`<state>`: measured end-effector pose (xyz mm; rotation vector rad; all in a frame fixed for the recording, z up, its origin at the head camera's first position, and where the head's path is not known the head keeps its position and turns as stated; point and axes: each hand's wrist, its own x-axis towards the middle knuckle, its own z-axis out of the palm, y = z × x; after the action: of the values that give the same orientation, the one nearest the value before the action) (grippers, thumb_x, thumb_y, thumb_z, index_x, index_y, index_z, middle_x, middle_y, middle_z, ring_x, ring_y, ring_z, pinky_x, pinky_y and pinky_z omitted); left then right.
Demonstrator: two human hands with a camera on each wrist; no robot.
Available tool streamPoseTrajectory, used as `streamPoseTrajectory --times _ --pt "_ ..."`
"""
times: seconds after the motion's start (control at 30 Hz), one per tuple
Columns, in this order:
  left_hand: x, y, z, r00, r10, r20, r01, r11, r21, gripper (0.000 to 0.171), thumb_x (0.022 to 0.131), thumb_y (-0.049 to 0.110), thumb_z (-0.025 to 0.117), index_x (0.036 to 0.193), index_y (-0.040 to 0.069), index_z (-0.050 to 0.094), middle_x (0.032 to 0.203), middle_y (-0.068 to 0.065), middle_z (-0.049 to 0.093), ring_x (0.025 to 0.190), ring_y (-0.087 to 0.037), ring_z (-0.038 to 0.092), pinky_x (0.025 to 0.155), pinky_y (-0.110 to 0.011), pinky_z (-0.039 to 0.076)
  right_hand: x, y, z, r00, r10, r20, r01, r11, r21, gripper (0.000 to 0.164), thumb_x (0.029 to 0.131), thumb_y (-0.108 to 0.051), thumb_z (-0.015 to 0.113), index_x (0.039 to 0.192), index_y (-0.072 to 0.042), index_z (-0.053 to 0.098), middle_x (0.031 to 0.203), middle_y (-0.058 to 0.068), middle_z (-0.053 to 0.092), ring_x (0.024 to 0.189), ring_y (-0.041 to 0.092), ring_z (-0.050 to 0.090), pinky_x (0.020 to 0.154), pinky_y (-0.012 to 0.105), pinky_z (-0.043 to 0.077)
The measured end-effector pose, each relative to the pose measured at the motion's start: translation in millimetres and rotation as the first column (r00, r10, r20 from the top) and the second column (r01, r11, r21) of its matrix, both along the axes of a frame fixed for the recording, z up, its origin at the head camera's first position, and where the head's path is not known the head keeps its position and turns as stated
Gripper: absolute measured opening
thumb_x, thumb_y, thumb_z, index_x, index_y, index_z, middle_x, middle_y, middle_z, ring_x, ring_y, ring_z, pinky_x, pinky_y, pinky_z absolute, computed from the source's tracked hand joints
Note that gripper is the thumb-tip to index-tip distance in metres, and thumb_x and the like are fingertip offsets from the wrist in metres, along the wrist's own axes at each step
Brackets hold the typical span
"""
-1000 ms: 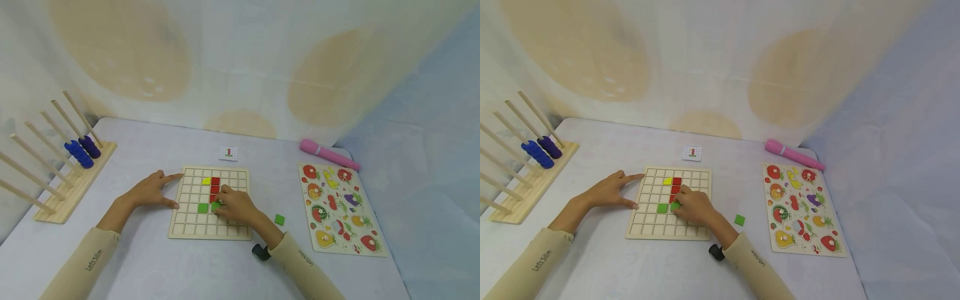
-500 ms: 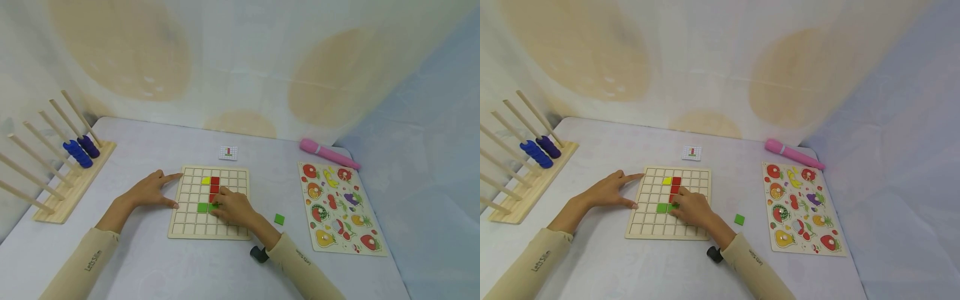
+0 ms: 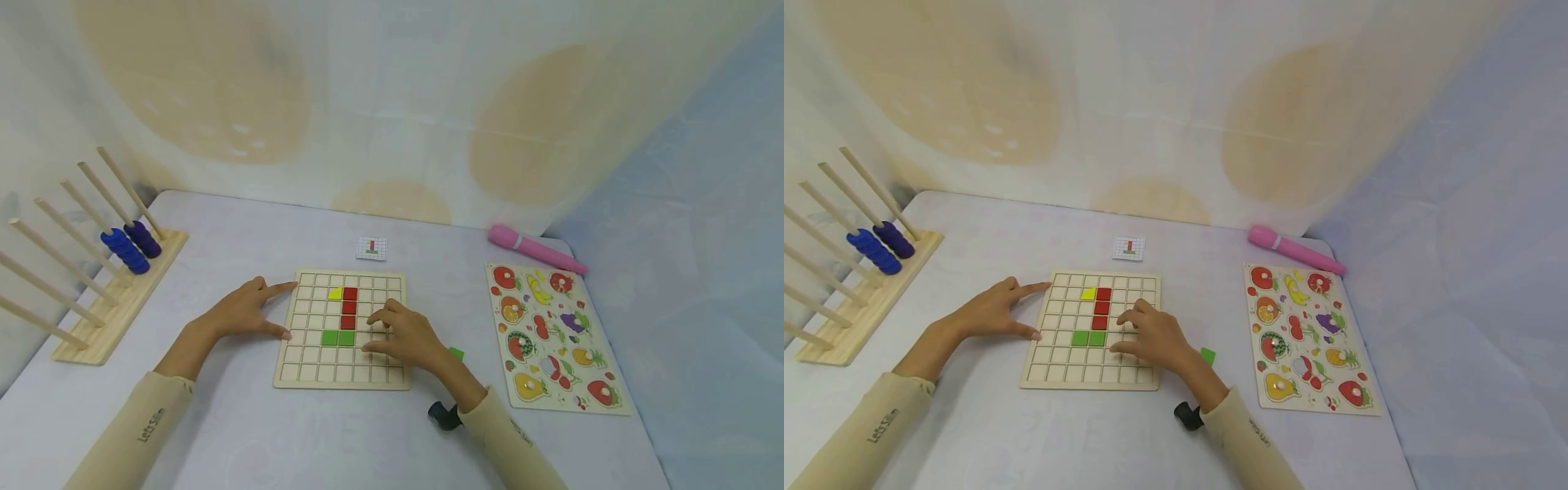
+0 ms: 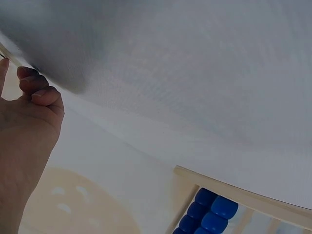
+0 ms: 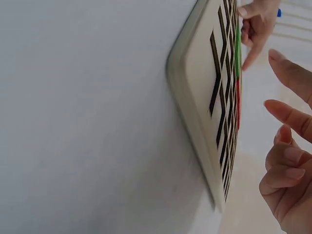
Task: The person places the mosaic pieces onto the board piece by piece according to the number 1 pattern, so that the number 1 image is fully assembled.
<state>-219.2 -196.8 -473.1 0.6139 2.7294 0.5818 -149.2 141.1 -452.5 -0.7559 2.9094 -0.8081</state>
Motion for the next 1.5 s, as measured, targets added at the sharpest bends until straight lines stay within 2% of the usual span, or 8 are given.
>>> streamPoseTrajectory --times 0.13,0.2,0.43,0.67,1.0,1.3,1.5 --pt "0.3 0 -0.3 1.000 -0.001 0.006 0.001 1.000 0.001 0.109 0.061 0.072 0.080 0.152 0.026 0.042 0.093 -0.007 0.043 0.082 -0.019 0.040 0.067 -0.031 0.034 2.2 15 -0.6 0.989 -0.085 0.123 0.090 0.995 -0.035 0.050 0.072 -0.040 0.088 0.113 -0.016 0.072 0.091 0.001 0.055 0.077 0.010 0.051 0.062 0.023 0.037" --pt "0.0 -1 -1.1 1.000 -0.003 0.005 0.003 1.000 0.001 0.110 0.060 0.073 0.079 0.152 0.026 0.041 0.093 -0.006 0.042 0.082 -0.019 0.039 0.067 -0.031 0.034 4.1 23 -0.2 0.983 -0.107 0.148 0.116 0.992 -0.053 0.052 0.071 -0.039 0.089 0.114 -0.015 0.071 0.092 0.003 0.055 0.078 0.012 0.049 0.062 0.024 0.036" --pt "0.5 -1 -0.8 1.000 -0.003 0.003 0.003 1.000 0.007 0.110 0.060 0.073 0.079 0.152 0.027 0.041 0.093 -0.006 0.042 0.082 -0.018 0.039 0.068 -0.031 0.034 9.8 49 0.1 0.982 -0.119 0.147 0.141 0.979 -0.148 0.054 0.070 -0.036 0.090 0.115 -0.012 0.070 0.091 0.008 0.055 0.079 0.017 0.047 0.063 0.025 0.037" --pt "0.0 0 0.5 1.000 -0.005 0.005 0.005 1.000 -0.001 0.109 0.061 0.073 0.079 0.152 0.026 0.041 0.093 -0.006 0.042 0.083 -0.019 0.040 0.068 -0.031 0.035 14.3 74 -5.1 0.984 -0.136 0.116 0.159 0.962 -0.220 0.053 0.070 -0.030 0.091 0.114 -0.010 0.070 0.087 0.012 0.053 0.074 0.015 0.042 0.064 0.025 0.036" --pt "-0.4 0 2.9 1.000 0.001 0.006 -0.001 1.000 -0.002 0.110 0.061 0.072 0.080 0.152 0.024 0.041 0.092 -0.007 0.041 0.081 -0.019 0.039 0.066 -0.031 0.034 24.9 100 -15.4 0.968 -0.223 0.111 0.239 0.958 -0.158 0.050 0.070 -0.032 0.090 0.111 -0.011 0.071 0.085 0.006 0.053 0.074 0.013 0.044 0.064 0.024 0.037" --pt "-0.2 -2 1.7 1.000 -0.003 0.008 0.003 1.000 -0.002 0.110 0.061 0.073 0.079 0.152 0.024 0.041 0.093 -0.007 0.042 0.081 -0.019 0.039 0.067 -0.031 0.035 36.2 116 -18.7 0.960 -0.252 0.125 0.272 0.945 -0.180 0.046 0.070 -0.027 0.090 0.108 -0.011 0.071 0.083 0.006 0.051 0.074 0.014 0.044 0.065 0.024 0.037" --pt "-0.5 -1 1.3 1.000 -0.005 0.007 0.005 1.000 0.002 0.110 0.061 0.073 0.079 0.153 0.024 0.041 0.092 -0.007 0.041 0.081 -0.019 0.039 0.067 -0.031 0.035 39.4 124 -23.2 0.950 -0.283 0.132 0.299 0.946 -0.126 0.041 0.070 -0.026 0.091 0.104 -0.012 0.072 0.083 0.000 0.050 0.077 0.013 0.043 0.068 0.024 0.038"
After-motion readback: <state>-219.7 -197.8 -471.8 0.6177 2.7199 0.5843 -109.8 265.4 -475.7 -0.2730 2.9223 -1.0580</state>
